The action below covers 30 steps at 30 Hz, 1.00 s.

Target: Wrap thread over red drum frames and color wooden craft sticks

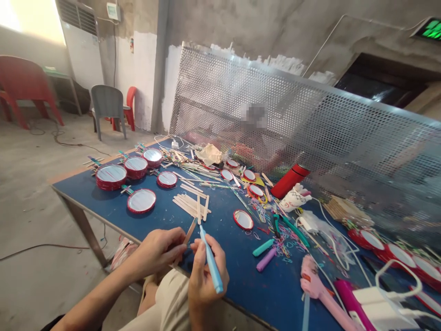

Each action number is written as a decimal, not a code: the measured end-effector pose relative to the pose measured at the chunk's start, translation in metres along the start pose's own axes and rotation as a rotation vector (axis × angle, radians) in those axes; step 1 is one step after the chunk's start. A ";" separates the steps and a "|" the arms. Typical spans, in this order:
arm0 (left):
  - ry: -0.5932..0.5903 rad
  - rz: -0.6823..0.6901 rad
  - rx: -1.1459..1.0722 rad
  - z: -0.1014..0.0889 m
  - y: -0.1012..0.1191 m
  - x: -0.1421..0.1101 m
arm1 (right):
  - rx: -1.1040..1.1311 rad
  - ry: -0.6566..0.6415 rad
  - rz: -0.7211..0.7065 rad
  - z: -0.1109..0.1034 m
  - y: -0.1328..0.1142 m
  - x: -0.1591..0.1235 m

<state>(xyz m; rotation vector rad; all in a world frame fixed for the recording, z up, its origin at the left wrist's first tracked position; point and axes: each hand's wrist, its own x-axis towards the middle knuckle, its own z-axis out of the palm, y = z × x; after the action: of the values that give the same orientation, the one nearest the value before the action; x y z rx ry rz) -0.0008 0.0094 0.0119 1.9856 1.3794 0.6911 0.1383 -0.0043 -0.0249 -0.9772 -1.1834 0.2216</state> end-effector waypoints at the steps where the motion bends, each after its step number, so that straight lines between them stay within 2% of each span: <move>1: -0.005 -0.001 0.005 -0.001 0.000 0.000 | -0.015 -0.017 -0.008 -0.001 0.001 0.001; 5: -0.010 0.033 -0.049 -0.005 -0.001 0.002 | -0.243 -0.165 -0.117 -0.010 0.010 0.017; 8: 0.040 0.105 -0.133 -0.007 -0.005 0.004 | -0.670 -0.334 -0.232 -0.022 0.022 0.037; 11: 0.010 0.068 -0.250 -0.007 -0.009 0.007 | -0.987 -0.459 -0.224 -0.036 0.032 0.054; 14: -0.032 0.032 -0.325 -0.007 -0.010 0.009 | -1.112 -0.506 -0.161 -0.044 0.035 0.065; 16: -0.036 0.023 -0.337 -0.008 -0.009 0.010 | -1.202 -0.497 -0.098 -0.049 0.033 0.070; 21: -0.036 0.025 -0.362 -0.011 -0.007 0.010 | -1.447 -0.289 0.150 -0.067 0.029 0.084; 24: -0.079 0.025 -0.365 -0.010 -0.010 0.011 | -1.513 -0.221 0.284 -0.079 0.035 0.088; 27: -0.107 0.012 -0.355 -0.008 -0.013 0.013 | -1.514 -0.203 0.346 -0.086 0.043 0.087; 30: -0.116 -0.003 -0.340 -0.010 -0.012 0.013 | -1.481 -0.191 0.347 -0.090 0.050 0.084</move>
<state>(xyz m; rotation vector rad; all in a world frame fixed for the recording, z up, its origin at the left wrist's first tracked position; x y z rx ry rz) -0.0106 0.0268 0.0107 1.7256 1.1137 0.7419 0.2654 0.0293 -0.0087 -2.4942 -1.2709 -0.3889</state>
